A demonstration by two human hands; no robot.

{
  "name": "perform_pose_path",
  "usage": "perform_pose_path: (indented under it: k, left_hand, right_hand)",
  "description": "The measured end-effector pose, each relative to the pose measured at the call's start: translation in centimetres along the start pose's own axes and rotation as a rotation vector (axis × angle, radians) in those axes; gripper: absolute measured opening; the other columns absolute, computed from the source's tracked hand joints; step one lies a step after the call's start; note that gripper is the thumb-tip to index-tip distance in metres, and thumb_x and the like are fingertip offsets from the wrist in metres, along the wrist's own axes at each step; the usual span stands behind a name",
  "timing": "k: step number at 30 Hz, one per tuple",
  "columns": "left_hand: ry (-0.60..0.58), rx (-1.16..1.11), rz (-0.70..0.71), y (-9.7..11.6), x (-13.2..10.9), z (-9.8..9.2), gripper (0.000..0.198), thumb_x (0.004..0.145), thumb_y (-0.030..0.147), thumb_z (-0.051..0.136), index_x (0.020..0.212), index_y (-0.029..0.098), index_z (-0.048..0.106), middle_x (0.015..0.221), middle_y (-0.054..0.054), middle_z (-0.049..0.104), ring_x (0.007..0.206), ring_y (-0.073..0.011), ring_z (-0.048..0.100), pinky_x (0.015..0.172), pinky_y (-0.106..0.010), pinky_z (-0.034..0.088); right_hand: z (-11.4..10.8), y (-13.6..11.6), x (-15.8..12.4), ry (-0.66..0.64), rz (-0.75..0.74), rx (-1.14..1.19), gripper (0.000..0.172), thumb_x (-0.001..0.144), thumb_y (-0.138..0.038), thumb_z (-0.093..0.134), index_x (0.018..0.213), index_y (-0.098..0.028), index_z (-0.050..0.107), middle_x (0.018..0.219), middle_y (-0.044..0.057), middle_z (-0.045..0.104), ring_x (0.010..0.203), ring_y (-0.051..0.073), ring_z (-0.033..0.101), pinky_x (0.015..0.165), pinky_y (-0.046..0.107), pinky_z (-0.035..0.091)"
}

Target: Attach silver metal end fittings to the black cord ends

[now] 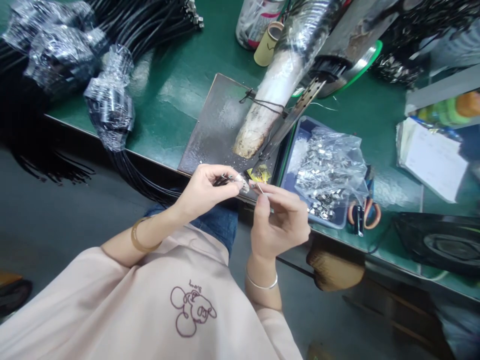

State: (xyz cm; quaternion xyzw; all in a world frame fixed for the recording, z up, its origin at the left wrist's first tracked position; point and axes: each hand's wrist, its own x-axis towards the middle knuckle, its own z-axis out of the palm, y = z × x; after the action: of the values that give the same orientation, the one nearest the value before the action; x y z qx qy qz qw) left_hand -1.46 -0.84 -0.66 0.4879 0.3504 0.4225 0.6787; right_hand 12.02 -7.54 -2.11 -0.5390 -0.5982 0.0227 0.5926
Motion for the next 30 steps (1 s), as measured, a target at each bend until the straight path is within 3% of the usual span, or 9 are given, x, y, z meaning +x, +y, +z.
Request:
perform_pose_path:
  k: [3, 17, 30]
  left_hand:
    - [0.0, 0.011, 0.007, 0.1, 0.1, 0.0, 0.009, 0.071, 0.016, 0.069, 0.063, 0.015, 0.073, 0.061, 0.0, 0.067, 0.061, -0.0104, 0.055, 0.064, -0.023, 0.044]
    - [0.01, 0.117, -0.013, 0.5, 0.4, 0.2, 0.02, 0.074, 0.026, 0.067, 0.057, 0.014, 0.065, 0.057, 0.0, 0.059, 0.059, -0.0106, 0.049, 0.059, -0.024, 0.041]
    - [0.079, 0.125, -0.001, 0.7, 1.5, 0.8, 0.015, 0.069, 0.022, 0.065, 0.057, 0.014, 0.065, 0.057, 0.001, 0.059, 0.059, -0.0102, 0.051, 0.057, -0.022, 0.041]
  right_hand:
    - [-0.1, 0.2, 0.1, -0.045, 0.055, 0.004, 0.016, 0.087, -0.01, 0.069, 0.096, -0.023, 0.066, 0.097, 0.001, 0.077, 0.089, 0.016, 0.076, 0.076, 0.031, 0.064]
    - [-0.3, 0.6, 0.9, -0.097, -0.075, -0.114, 0.017, 0.085, -0.008, 0.07, 0.091, -0.024, 0.066, 0.094, 0.0, 0.078, 0.086, 0.016, 0.076, 0.077, 0.032, 0.062]
    - [-0.2, 0.8, 2.0, -0.127, -0.099, -0.155, 0.015, 0.086, -0.01, 0.067, 0.088, -0.024, 0.063, 0.096, 0.0, 0.078, 0.089, 0.018, 0.076, 0.079, 0.033, 0.062]
